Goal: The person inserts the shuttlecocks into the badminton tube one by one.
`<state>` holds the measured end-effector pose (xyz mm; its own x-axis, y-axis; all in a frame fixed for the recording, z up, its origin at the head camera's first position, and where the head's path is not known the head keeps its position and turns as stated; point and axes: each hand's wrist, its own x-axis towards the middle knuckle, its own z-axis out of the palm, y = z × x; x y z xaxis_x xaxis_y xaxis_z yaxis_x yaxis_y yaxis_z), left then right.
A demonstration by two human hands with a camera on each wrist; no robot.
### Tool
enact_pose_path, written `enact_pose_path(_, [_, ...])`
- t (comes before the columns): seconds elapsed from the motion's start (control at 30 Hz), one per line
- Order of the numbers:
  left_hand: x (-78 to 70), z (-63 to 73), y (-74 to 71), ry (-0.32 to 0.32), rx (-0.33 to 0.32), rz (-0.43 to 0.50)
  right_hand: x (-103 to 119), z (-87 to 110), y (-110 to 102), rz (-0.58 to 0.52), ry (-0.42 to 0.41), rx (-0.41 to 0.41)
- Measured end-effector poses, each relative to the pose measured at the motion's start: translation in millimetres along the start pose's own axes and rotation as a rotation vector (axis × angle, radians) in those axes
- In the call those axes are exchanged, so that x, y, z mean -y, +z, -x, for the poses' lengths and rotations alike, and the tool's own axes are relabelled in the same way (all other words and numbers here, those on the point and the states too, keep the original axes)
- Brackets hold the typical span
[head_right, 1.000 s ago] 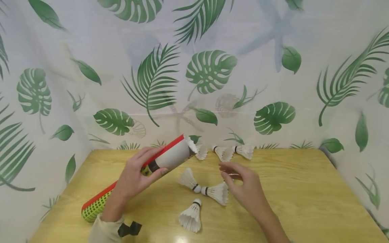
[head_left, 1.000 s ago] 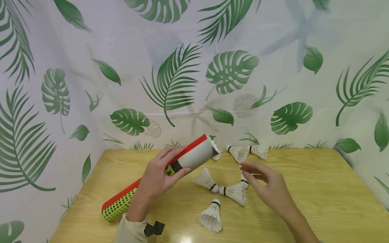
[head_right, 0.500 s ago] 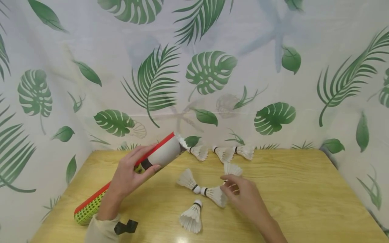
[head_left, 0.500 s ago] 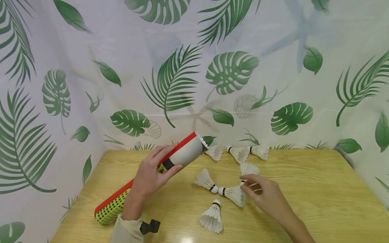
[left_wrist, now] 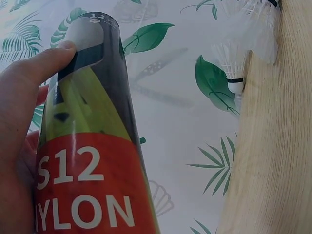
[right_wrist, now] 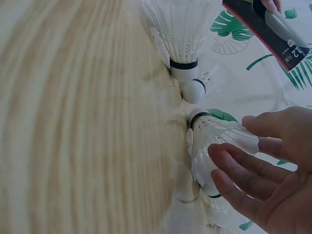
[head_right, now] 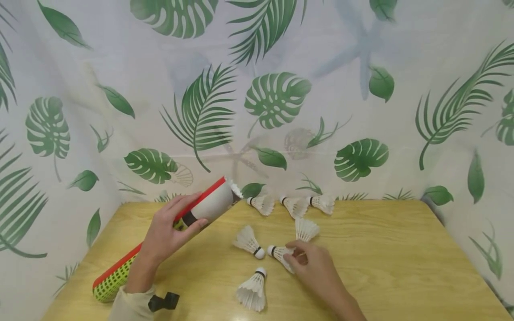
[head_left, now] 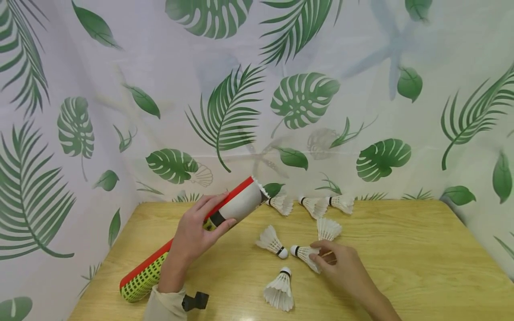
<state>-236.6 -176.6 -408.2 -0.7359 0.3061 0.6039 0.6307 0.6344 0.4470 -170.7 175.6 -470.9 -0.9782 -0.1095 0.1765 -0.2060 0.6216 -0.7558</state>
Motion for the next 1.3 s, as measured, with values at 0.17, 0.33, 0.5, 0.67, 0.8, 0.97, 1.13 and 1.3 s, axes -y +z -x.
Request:
enact_pose_path(0.17, [0.0, 0.6, 0.3, -0.004, 0.0, -0.006, -1.7, -0.2, 4.4, -0.034, 0.014, -0.034])
enact_pose_path(0.33, [1.0, 0.6, 0.9, -0.002, 0.001, -0.008, 0.2, 0.8, 1.6, -0.06, 0.003, -0.073])
enact_pose_path(0.5, [1.4, 1.3, 1.0, 0.0, 0.0, -0.001, 5.7, 2.3, -7.8, -0.053, -0.04, -0.121])
enact_pose_path(0.67, [2.1, 1.6, 1.6, -0.002, -0.001, -0.004, 10.9, 2.2, -17.3, -0.047, -0.077, -0.163])
enact_pose_path(0.8, [1.3, 0.7, 1.4, -0.001, -0.001, -0.002, 15.2, 2.5, -26.9, -0.045, -0.099, -0.193])
enact_pose_path(0.97, [1.0, -0.3, 1.1, 0.0, 0.0, -0.002, 18.8, 0.6, -38.2, -0.038, -0.114, -0.219])
enact_pose_path(1.13, [0.0, -1.2, 2.4, 0.014, 0.009, 0.0, 22.5, -1.1, -48.7, -0.028, -0.138, -0.254])
enact_pose_path(1.3, [-1.0, 1.0, 3.1, 0.009, 0.017, 0.01, 24.1, -4.4, -57.8, -0.023, -0.186, -0.295])
